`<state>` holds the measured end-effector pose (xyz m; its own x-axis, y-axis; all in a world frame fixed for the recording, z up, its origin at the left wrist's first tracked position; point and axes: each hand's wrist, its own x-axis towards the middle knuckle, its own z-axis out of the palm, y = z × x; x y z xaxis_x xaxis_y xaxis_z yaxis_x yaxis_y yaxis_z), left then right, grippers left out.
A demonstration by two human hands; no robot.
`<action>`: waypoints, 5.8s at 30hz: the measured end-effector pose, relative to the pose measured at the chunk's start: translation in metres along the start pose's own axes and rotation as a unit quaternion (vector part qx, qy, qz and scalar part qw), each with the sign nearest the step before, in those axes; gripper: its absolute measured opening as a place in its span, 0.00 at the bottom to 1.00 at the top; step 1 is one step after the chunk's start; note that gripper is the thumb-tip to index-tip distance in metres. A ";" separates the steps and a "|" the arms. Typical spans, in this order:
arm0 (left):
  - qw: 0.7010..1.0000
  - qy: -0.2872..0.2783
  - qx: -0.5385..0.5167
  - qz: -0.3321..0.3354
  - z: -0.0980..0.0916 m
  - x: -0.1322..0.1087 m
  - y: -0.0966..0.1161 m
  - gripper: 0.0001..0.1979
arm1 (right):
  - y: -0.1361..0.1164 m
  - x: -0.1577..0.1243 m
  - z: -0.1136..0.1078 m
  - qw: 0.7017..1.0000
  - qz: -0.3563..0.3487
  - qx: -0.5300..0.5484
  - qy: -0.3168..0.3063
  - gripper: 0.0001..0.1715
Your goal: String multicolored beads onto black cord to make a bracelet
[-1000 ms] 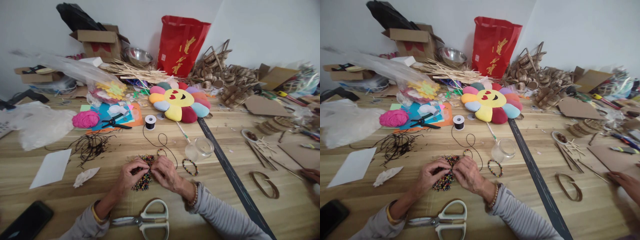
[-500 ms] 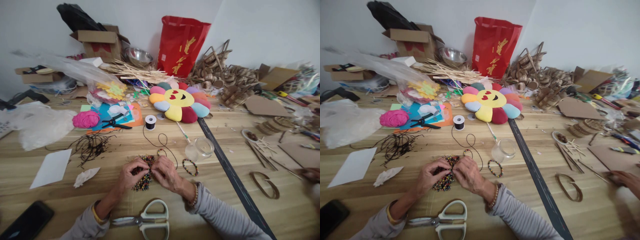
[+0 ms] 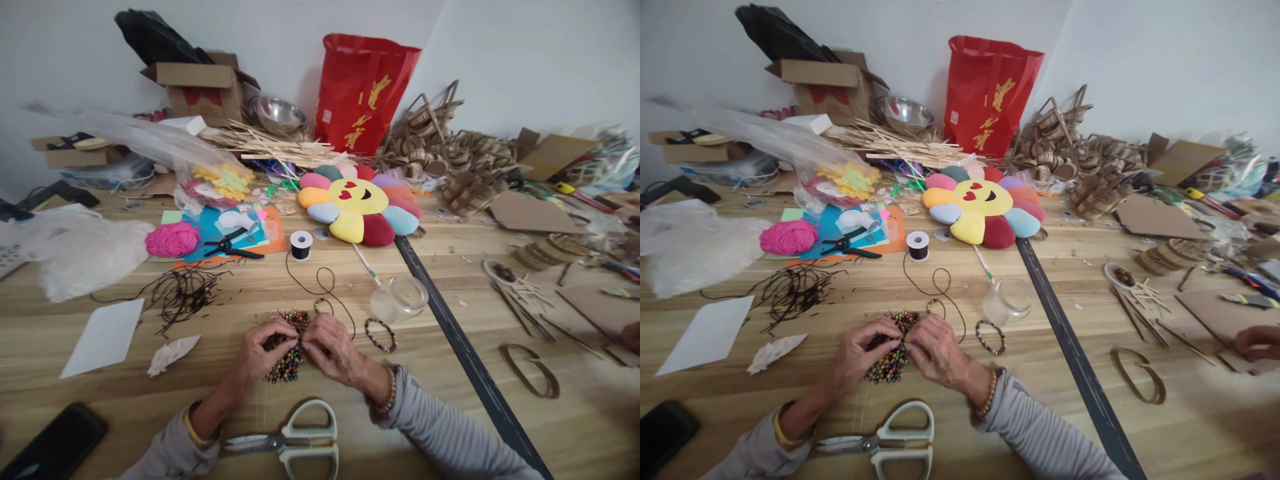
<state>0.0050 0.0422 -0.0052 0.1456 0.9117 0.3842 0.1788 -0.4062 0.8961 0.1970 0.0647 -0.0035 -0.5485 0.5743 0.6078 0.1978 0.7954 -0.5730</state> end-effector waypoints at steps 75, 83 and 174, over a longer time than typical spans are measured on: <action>0.918 -0.113 0.374 0.068 0.023 -0.007 0.008 0.06 | -0.001 0.003 -0.002 0.988 0.113 0.066 0.076 0.05; 0.960 -0.034 0.267 0.080 0.022 0.001 0.007 0.06 | -0.001 0.003 -0.001 0.989 0.112 0.064 0.068 0.05; 0.999 0.041 -0.012 -0.029 0.011 0.007 0.005 0.02 | 0.001 0.002 -0.003 0.993 0.098 0.058 0.042 0.07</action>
<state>0.0180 0.0461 -0.0007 0.0554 0.9358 0.3481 0.1618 -0.3524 0.9217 0.1985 0.0669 -0.0009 -0.4390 0.7335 0.5189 0.1964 0.6419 -0.7412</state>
